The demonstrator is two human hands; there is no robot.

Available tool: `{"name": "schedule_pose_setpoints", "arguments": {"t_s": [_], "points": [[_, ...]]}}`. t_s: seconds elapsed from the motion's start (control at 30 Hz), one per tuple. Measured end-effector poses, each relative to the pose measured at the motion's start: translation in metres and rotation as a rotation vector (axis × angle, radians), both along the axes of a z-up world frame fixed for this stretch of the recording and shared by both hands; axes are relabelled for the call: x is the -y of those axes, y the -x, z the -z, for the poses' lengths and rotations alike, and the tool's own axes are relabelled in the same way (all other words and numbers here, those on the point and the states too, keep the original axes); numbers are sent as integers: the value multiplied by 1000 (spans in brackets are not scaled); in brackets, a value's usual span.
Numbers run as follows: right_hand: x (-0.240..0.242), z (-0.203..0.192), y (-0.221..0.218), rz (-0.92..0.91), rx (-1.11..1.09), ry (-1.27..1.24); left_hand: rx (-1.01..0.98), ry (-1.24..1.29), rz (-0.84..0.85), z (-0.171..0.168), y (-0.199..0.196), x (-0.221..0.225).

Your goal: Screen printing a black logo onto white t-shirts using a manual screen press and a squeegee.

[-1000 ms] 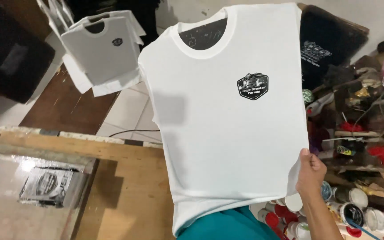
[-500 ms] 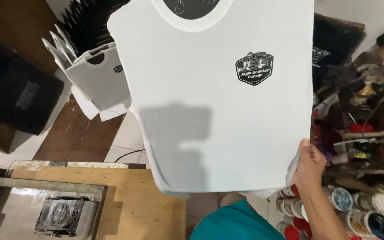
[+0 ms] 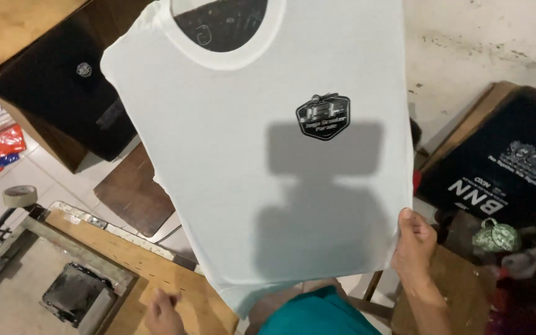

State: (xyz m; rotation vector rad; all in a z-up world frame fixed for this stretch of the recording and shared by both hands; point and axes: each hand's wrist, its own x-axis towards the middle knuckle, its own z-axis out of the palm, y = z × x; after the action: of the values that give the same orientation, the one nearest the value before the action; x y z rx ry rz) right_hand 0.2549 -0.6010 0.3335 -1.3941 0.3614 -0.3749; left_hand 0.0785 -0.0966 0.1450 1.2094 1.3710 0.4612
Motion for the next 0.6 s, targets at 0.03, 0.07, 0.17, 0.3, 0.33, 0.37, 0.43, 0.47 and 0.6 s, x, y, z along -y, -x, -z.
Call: {"name": "schedule_pose_setpoints", "arguments": {"t_s": [0.03,0.07,0.17,0.3,0.33,0.37,0.43,0.47,0.6], "points": [[-1,-11,-13,-73,6,-4,228,-348,82,-96,-7,67],[5,-9,-30,-102,12,-5,229,-353,52,-138,-33,84],[21,-5,-67,-231,-59,-39,183,-141,237,-225,-91,117],[27,2,-92,-323,-59,145,169,99,276,-245,-128,137],[28,6,-95,-295,-89,180,60,243,215,-253,-136,144],[28,9,-99,-299,-92,177,56,241,211,-234,-134,142],[31,12,-106,-369,22,280,322,146,149,-195,-134,140],[29,6,-111,-366,20,287,322,154,151,-179,-132,137],[25,4,-136,-475,15,285,404,67,133,-128,-129,129]]}}
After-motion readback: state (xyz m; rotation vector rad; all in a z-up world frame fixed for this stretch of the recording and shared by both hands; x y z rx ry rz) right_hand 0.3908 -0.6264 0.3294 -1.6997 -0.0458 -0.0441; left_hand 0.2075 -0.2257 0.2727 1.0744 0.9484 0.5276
